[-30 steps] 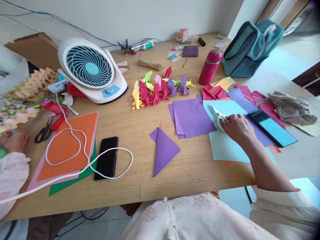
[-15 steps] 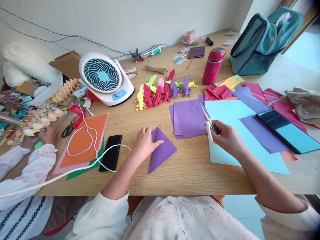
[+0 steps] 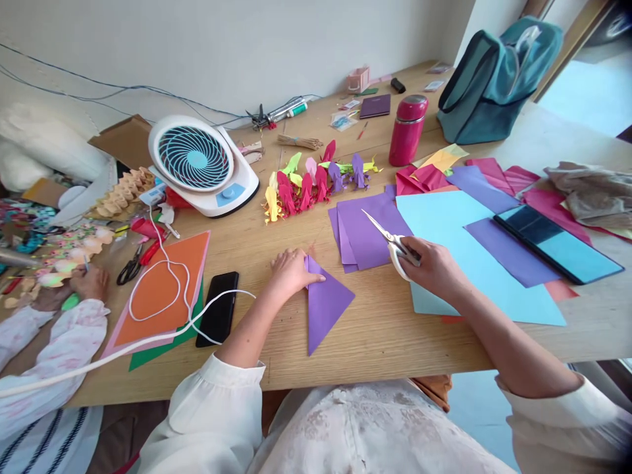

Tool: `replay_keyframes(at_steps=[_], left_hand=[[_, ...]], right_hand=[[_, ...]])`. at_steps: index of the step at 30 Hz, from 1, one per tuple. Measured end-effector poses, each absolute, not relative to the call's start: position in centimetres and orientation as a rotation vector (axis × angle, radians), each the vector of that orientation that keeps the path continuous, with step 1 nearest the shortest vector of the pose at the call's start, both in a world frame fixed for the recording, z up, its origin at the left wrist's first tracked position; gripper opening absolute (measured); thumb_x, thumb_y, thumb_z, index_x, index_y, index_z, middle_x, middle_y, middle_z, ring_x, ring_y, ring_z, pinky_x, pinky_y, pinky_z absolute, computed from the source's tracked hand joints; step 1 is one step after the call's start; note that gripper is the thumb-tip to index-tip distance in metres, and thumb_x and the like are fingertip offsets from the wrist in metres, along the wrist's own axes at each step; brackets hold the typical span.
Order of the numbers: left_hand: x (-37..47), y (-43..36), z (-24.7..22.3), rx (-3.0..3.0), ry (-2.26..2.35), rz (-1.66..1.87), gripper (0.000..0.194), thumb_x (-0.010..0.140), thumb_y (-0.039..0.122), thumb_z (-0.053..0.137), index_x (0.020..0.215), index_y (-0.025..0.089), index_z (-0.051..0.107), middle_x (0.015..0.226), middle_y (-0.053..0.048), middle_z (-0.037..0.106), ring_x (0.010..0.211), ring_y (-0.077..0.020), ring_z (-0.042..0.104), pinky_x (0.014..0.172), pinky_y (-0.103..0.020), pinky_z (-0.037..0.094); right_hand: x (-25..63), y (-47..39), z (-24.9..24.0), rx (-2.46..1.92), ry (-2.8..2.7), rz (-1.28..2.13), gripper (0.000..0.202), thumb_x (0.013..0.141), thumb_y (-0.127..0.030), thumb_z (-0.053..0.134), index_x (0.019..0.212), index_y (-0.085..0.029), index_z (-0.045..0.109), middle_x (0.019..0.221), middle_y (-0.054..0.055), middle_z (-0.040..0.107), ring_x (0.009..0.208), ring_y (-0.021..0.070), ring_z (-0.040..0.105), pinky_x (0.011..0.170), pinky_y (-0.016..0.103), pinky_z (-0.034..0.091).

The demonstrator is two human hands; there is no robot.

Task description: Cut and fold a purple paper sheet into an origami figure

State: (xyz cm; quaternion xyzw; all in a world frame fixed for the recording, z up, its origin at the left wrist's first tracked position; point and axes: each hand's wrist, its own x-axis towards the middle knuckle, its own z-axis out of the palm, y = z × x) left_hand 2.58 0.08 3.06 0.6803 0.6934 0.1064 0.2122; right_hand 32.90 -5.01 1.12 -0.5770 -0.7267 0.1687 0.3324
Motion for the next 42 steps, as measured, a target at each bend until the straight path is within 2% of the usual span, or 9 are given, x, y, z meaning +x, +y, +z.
replay_keyframes(at_steps=[4, 8, 11, 15, 24, 29, 34, 38, 42], left_hand=[[1.4, 0.5, 2.7, 1.798, 1.716, 0.387, 0.033, 0.054, 0.036, 0.087, 0.067, 0.020, 0.061, 0.083, -0.004, 0.068, 0.095, -0.0293, 0.064, 0.081, -0.037, 0.048], [0.7, 0.8, 3.2, 1.639, 1.452, 0.508, 0.031, 0.070, 0.045, 0.075, 0.083, 0.019, 0.065, 0.080, -0.001, 0.071, 0.075, -0.0201, 0.066, 0.066, -0.031, 0.052], [0.6, 0.8, 3.5, 1.442, 1.278, 0.746, 0.035, 0.068, 0.044, 0.079, 0.086, 0.018, 0.063, 0.079, 0.000, 0.070, 0.071, -0.0159, 0.064, 0.066, -0.028, 0.051], [0.8, 0.5, 3.4, 1.219, 1.093, 1.073, 0.036, 0.063, 0.035, 0.086, 0.079, 0.018, 0.059, 0.072, 0.003, 0.065, 0.065, -0.0102, 0.059, 0.065, -0.022, 0.049], [0.3, -0.8, 3.5, 1.051, 1.021, 1.278, 0.053, 0.059, 0.040, 0.090, 0.094, 0.022, 0.054, 0.075, 0.006, 0.064, 0.061, -0.0113, 0.060, 0.055, -0.022, 0.047], [0.9, -1.9, 3.1, 0.866, 0.860, 1.222, 0.065, 0.058, 0.039, 0.093, 0.109, 0.023, 0.057, 0.082, 0.003, 0.071, 0.071, -0.0131, 0.068, 0.062, -0.021, 0.050], [2.3, -2.7, 2.0, 0.674, 0.713, 1.164, 0.057, 0.061, 0.035, 0.093, 0.109, 0.021, 0.066, 0.096, -0.002, 0.075, 0.083, -0.0145, 0.071, 0.070, -0.023, 0.056], [3.5, -3.3, 1.7, 0.699, 0.686, 1.108, 0.042, 0.063, 0.032, 0.092, 0.097, 0.018, 0.072, 0.090, -0.002, 0.077, 0.080, -0.0148, 0.071, 0.071, -0.024, 0.057], [4.7, -4.1, 1.6, 0.747, 0.752, 1.071, 0.036, 0.063, 0.022, 0.091, 0.094, 0.015, 0.075, 0.090, -0.004, 0.079, 0.089, -0.0182, 0.073, 0.089, -0.030, 0.055]], right_hand=[[32.9, -4.9, 1.1, -1.540, -1.857, 0.469, 0.018, 0.088, -0.038, 0.054, 0.079, -0.022, 0.055, 0.066, -0.002, 0.051, 0.059, 0.0125, 0.043, 0.059, 0.026, 0.036], [32.5, -4.9, 1.6, -1.444, -1.626, 0.820, 0.032, 0.086, -0.055, 0.061, 0.083, -0.023, 0.056, 0.070, -0.001, 0.059, 0.063, 0.0143, 0.052, 0.059, 0.027, 0.042], [31.2, -4.8, 2.3, -1.234, -1.410, 1.174, 0.042, 0.078, -0.059, 0.071, 0.092, -0.023, 0.056, 0.084, 0.003, 0.068, 0.074, 0.0181, 0.064, 0.066, 0.031, 0.051], [28.1, -4.8, 3.1, -1.087, -1.366, 1.361, 0.045, 0.072, -0.048, 0.082, 0.096, -0.023, 0.053, 0.099, 0.006, 0.071, 0.083, 0.0189, 0.066, 0.071, 0.033, 0.052], [23.0, -5.5, 3.1, -1.075, -1.273, 1.274, 0.034, 0.075, -0.033, 0.078, 0.094, -0.023, 0.051, 0.082, -0.002, 0.062, 0.070, 0.0132, 0.055, 0.062, 0.028, 0.043], [22.3, -5.7, 2.8, -1.117, -1.201, 1.099, 0.034, 0.077, -0.031, 0.077, 0.099, -0.024, 0.053, 0.084, -0.003, 0.061, 0.070, 0.0124, 0.054, 0.065, 0.028, 0.043], [22.5, -5.6, 2.5, -1.035, -1.077, 1.034, 0.031, 0.080, -0.028, 0.077, 0.099, -0.025, 0.053, 0.084, -0.004, 0.060, 0.072, 0.0116, 0.054, 0.064, 0.026, 0.044], [22.5, -5.5, 2.4, -0.982, -0.984, 1.007, 0.031, 0.079, -0.028, 0.078, 0.099, -0.026, 0.054, 0.085, -0.005, 0.060, 0.074, 0.0113, 0.054, 0.066, 0.026, 0.045], [22.3, -5.8, 2.5, -0.945, -1.001, 1.019, 0.032, 0.080, -0.028, 0.079, 0.100, -0.026, 0.054, 0.086, -0.004, 0.060, 0.075, 0.0110, 0.055, 0.067, 0.025, 0.046]])
